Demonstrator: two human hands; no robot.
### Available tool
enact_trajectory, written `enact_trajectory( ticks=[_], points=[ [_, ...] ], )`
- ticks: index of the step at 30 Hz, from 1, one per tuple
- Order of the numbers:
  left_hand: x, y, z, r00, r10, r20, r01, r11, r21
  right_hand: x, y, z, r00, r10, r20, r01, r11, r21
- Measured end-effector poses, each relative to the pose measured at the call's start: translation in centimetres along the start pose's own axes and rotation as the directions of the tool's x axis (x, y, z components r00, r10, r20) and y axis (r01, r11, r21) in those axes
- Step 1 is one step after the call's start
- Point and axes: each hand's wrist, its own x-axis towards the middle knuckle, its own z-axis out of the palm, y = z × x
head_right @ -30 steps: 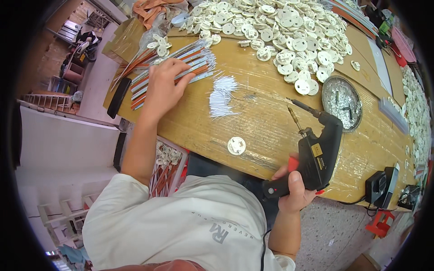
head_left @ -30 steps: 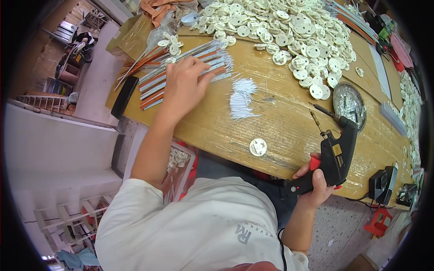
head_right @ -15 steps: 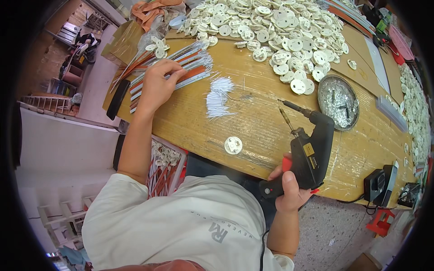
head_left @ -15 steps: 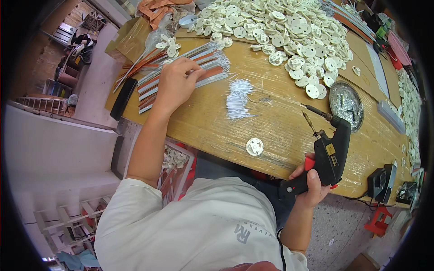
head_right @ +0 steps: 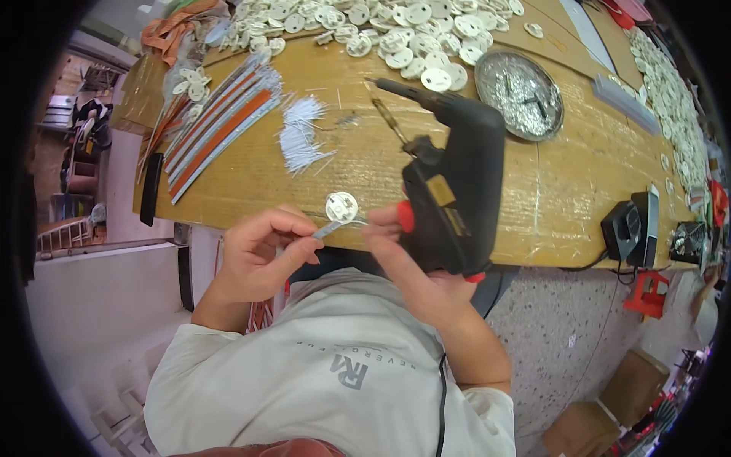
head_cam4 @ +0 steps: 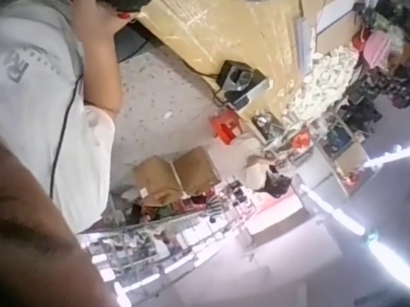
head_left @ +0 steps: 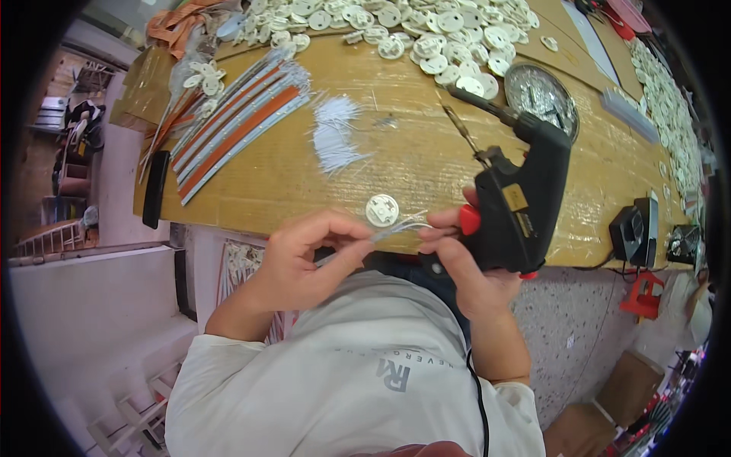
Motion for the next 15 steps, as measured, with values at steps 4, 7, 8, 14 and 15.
enact_trajectory(
  ticks=[4, 7, 8, 14, 15],
  points=[
    [-0.6, -0.7, 0.5, 0.999, -0.049, 0.023, 0.05, 0.998, -0.039, 0.4, 1.0, 0.0, 0.996, 0.004, 0.094, 0.004, 0.996, -0.092],
    [-0.4, -0.9, 0.2, 0.995, 0.004, 0.102, -0.006, 1.0, 0.016, -0.2, 1.2, 0.4, 0.991, 0.065, 0.115, -0.052, 0.992, -0.116],
    [-0.2, -0.7, 0.4, 0.992, 0.046, 0.116, -0.053, 0.997, 0.055, -0.5, 1.7, 0.5, 0.991, 0.052, 0.123, -0.031, 0.986, -0.163],
    [0.3, -1.5, 0.5, 0.949, 0.261, 0.177, -0.299, 0.924, 0.237, -1.2, 2.8, 0.7, 0.985, 0.028, 0.171, 0.003, 0.984, -0.177],
    [0.3, -1.6, 0.5, 0.946, 0.265, 0.185, -0.308, 0.911, 0.275, -1.4, 2.7, 0.8, 0.991, 0.066, 0.117, -0.052, 0.992, -0.118]
  ],
)
